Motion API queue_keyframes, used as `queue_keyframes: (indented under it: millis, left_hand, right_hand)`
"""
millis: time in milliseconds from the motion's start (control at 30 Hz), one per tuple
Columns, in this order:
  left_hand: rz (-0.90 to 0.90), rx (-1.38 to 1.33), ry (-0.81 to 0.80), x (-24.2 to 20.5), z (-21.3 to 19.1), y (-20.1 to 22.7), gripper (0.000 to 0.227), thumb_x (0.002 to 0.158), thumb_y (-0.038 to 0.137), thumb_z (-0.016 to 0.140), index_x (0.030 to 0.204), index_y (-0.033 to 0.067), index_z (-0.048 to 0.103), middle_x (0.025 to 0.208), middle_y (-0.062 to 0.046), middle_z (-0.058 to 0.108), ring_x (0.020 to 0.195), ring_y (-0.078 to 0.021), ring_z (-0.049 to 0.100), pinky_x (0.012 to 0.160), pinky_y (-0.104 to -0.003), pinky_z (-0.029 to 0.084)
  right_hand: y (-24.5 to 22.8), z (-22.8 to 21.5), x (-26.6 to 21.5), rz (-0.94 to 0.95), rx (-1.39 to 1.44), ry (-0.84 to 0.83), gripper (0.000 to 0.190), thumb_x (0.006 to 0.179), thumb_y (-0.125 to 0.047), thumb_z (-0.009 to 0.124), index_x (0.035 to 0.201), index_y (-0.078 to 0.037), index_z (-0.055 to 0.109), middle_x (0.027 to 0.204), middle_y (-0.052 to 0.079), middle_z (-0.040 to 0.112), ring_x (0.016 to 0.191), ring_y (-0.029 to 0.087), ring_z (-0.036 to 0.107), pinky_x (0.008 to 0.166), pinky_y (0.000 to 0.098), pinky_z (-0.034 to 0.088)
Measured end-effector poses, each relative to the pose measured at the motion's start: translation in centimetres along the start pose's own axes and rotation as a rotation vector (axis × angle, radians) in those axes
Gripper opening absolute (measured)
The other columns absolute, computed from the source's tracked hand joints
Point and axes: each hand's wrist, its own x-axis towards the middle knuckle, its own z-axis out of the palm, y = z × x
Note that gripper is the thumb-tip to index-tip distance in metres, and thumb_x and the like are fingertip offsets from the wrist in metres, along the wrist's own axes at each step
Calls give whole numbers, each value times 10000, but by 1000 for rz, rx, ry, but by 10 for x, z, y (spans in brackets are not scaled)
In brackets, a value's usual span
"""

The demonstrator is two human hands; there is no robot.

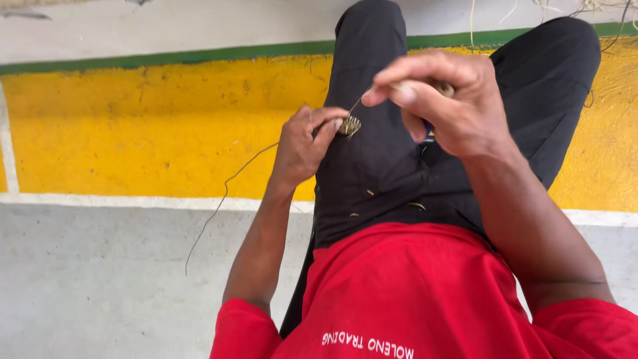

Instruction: The person is weaving a bamboo strip into a small circular base.

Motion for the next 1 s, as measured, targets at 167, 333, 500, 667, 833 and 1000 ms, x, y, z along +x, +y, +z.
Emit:
queue_keyframes:
  millis: [167, 333, 500, 667, 833, 1000]
  left_hand:
    - [-51, -199, -64, 6, 7, 5, 173, 996, 116, 668, 1131, 47, 751, 988, -103, 770, 891, -160, 714, 809, -283, 555]
    - [-73, -328, -104, 5, 16, 7, 160, 1008, 93, 655, 1126, 35, 747, 1023, -86, 779, 920, -123, 713, 823, -268, 562]
    - [-101, -330, -120, 6, 17, 9, 165, 1007, 104, 656, 1122, 34, 751, 1020, -86, 781, 913, -118, 718, 815, -263, 565]
    - [-112, -268, -147, 7, 15, 9, 172, 995, 105, 644, 1104, 40, 760, 1001, -81, 786, 870, -118, 733, 784, -270, 577]
    - [-116, -270, -145, 6, 16, 6, 164, 991, 106, 649, 1092, 35, 757, 983, -79, 790, 856, -118, 736, 774, -267, 582]
    - [-140, -305, -139, 6, 17, 5, 168, 998, 113, 645, 1094, 33, 757, 956, -76, 794, 844, -118, 731, 769, -266, 584]
  right_hand:
    - [42, 11, -22, 82, 8, -61, 262, 938, -83, 752, 1131, -21, 586, 989, 57, 779, 644, 16, 576, 521, 186, 424]
    - [74, 15, -26, -182, -265, -59, 129, 976, -31, 763, 1102, -44, 738, 1086, 65, 773, 885, 114, 715, 721, 246, 551]
    - [78, 16, -28, -146, -300, -36, 116, 966, -17, 767, 1077, -38, 737, 1056, 69, 771, 913, 148, 743, 750, 283, 580]
    - [84, 18, -25, -319, -336, -62, 136, 965, -8, 767, 1082, -39, 704, 1069, 73, 760, 1000, 188, 758, 852, 301, 621]
    - [83, 20, -28, -379, -360, -60, 145, 959, -5, 768, 1086, -43, 708, 1071, 66, 759, 1022, 207, 758, 903, 332, 609]
    - [85, 18, -27, -381, -379, -64, 148, 958, -6, 775, 1084, -35, 702, 1064, 64, 765, 993, 193, 761, 879, 334, 599]
